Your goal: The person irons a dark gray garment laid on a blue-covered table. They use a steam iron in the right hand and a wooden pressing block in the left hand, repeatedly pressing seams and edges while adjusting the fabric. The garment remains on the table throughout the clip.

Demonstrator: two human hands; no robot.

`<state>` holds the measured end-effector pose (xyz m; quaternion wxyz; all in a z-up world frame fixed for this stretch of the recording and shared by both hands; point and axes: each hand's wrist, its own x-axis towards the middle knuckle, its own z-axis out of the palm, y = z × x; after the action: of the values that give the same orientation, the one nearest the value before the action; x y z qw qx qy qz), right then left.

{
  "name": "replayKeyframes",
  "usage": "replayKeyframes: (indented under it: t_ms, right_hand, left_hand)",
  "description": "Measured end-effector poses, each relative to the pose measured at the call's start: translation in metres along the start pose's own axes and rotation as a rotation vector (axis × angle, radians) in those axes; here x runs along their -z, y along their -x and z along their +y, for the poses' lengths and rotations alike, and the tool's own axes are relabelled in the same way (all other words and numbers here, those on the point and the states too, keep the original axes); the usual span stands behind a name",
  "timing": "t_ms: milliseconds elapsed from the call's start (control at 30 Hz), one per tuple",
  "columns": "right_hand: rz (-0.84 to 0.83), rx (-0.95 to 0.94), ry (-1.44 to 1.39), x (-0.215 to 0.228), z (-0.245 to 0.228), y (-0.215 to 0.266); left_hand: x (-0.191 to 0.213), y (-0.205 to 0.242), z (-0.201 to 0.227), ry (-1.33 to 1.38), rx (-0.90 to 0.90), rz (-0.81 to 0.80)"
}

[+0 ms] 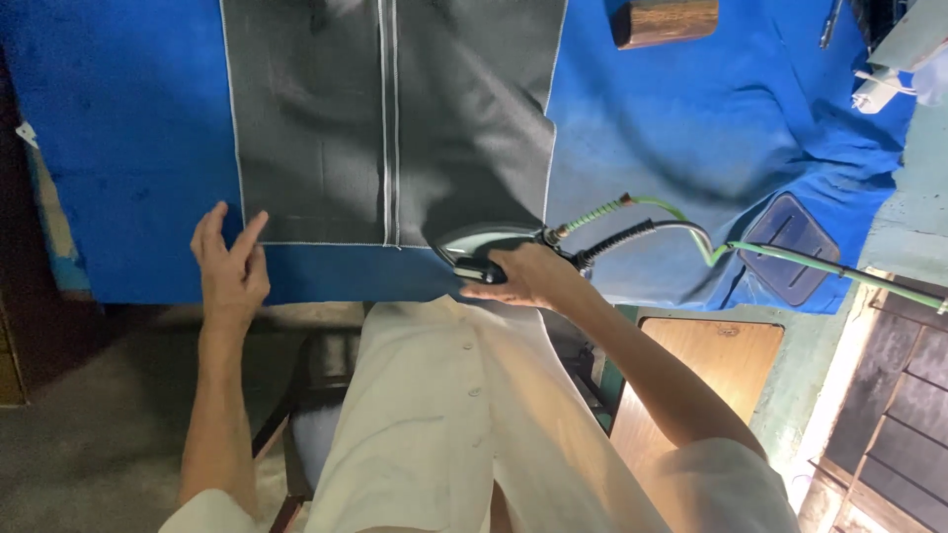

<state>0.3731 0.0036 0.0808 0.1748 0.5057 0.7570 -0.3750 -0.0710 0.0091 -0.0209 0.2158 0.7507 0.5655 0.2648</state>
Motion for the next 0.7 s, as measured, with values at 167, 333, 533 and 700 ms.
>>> replayKeyframes:
  t_ms: [167,333,533,700]
  right_hand:
    - [0.277,-0.066,-0.195,0.006,0.044,0.033]
    - [0.615,-0.274,-0.077,-0.002,0.135,0.04]
    - [1.292,-0.128,0.351,-0.022,0.103,0.053]
    - [0.775,0.05,0.068,-0.125,0.071,0.026]
  left_hand:
    - [0.008,0.011,-0.01,-0.058,0.126,-0.209]
    - [0.0,0.003,-0.02,-0.03,0.228,-0.211]
    - [0.002,-0.008,-0.005,0.011,0.304,-0.138]
    - [0.0,-0.018,0.005,0.037,0.372,-0.076]
